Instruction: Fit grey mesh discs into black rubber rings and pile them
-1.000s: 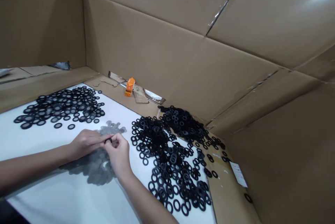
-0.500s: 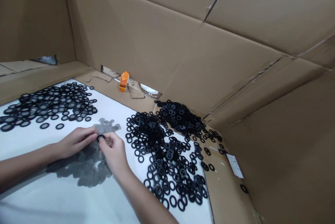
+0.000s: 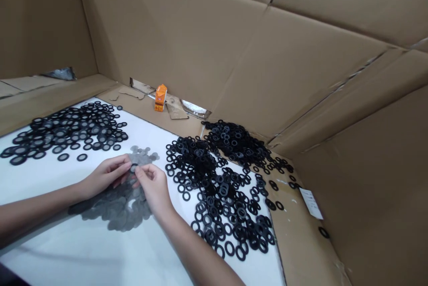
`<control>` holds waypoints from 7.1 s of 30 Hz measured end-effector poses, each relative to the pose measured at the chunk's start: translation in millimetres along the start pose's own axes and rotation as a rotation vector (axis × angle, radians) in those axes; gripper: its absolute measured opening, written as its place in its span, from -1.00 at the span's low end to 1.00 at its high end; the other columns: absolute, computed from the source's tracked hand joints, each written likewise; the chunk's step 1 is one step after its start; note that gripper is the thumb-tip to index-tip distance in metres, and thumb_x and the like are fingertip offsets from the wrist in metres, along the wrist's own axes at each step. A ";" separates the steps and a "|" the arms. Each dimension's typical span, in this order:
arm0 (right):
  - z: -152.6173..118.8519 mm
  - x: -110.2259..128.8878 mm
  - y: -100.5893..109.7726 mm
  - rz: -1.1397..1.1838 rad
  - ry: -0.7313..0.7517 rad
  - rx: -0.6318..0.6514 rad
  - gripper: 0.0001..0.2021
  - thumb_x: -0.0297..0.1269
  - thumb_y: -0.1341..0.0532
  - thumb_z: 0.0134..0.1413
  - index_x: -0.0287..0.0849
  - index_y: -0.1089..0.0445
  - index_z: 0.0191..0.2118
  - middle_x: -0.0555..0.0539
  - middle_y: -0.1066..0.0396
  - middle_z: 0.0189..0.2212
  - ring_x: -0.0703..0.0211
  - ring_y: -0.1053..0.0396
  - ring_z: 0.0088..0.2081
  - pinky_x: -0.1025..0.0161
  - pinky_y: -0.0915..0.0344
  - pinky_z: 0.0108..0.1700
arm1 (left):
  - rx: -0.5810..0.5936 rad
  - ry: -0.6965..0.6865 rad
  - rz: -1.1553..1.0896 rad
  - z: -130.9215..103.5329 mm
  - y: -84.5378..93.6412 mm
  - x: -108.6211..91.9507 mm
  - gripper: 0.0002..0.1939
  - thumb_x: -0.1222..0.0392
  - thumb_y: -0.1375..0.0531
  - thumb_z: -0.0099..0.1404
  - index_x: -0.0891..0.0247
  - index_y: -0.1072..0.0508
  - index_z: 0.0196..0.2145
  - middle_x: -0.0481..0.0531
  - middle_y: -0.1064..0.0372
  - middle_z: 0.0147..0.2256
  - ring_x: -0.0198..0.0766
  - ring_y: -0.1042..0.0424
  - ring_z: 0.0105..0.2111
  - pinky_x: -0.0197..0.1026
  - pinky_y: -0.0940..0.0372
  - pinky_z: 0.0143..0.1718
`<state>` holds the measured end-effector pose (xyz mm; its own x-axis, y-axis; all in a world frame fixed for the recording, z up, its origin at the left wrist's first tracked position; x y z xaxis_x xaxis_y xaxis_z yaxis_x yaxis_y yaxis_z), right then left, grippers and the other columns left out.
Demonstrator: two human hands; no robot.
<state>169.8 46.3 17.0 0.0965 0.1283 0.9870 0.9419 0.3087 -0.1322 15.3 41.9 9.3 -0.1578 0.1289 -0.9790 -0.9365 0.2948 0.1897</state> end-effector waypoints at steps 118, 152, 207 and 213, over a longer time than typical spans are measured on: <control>-9.1 12.5 1.3 0.109 -0.148 -0.078 -0.62 -0.14 -0.40 -0.19 -0.21 -0.51 -0.20 -0.06 -0.54 -0.46 0.13 -0.49 -0.38 0.18 -0.37 -0.16 | -0.331 -0.082 0.160 -7.3 -0.5 -15.1 -0.86 0.15 -0.16 0.26 0.26 -0.37 -0.40 -0.06 -0.34 -0.47 -0.35 -0.28 -0.49 -0.33 -0.19 -0.46; -5.3 19.8 10.2 -0.303 -0.011 0.074 -0.81 -0.15 -0.27 0.01 -0.19 -0.40 -0.36 0.00 -0.44 -0.47 0.22 -0.42 -0.44 0.31 -0.28 -0.36 | 0.014 -0.113 0.420 -4.4 0.4 -18.2 -0.77 0.19 -0.03 0.32 0.24 -0.32 -0.48 -0.12 -0.18 -0.61 -0.33 -0.19 -0.56 -0.32 -0.03 -0.51; -0.5 15.8 6.3 -0.074 -0.129 0.118 -0.75 -0.15 -0.36 -0.14 -0.24 -0.39 -0.46 0.00 -0.45 -0.57 0.28 -0.40 -0.51 0.38 -0.22 -0.44 | 0.077 0.049 0.073 -4.2 -1.6 -19.3 -0.72 0.04 0.01 0.35 0.24 -0.22 -0.45 -0.15 -0.25 -0.67 -0.37 -0.29 -0.71 -0.37 -0.17 -0.66; -3.2 19.3 8.1 -0.172 -0.156 0.110 -0.80 -0.23 -0.33 -0.11 -0.24 -0.36 -0.50 0.02 -0.41 -0.62 0.28 -0.39 -0.53 0.39 -0.21 -0.45 | 0.036 -0.079 0.327 -9.3 1.1 -16.9 -0.77 0.17 0.00 0.35 0.25 -0.25 -0.46 -0.17 -0.26 -0.72 -0.40 -0.28 -0.70 -0.38 -0.17 -0.59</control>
<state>180.4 48.3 35.3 -0.1210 0.2064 0.9710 0.8987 0.4381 0.0189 14.1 31.3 25.3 -0.4214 0.2952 -0.8575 -0.8285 0.2592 0.4964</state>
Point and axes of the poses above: each hand's wrist, its own z-axis towards the middle knuckle, its own y-axis out of the back of the hand, x = y × z, the point moved 2 cm from there along z, towards the middle knuckle
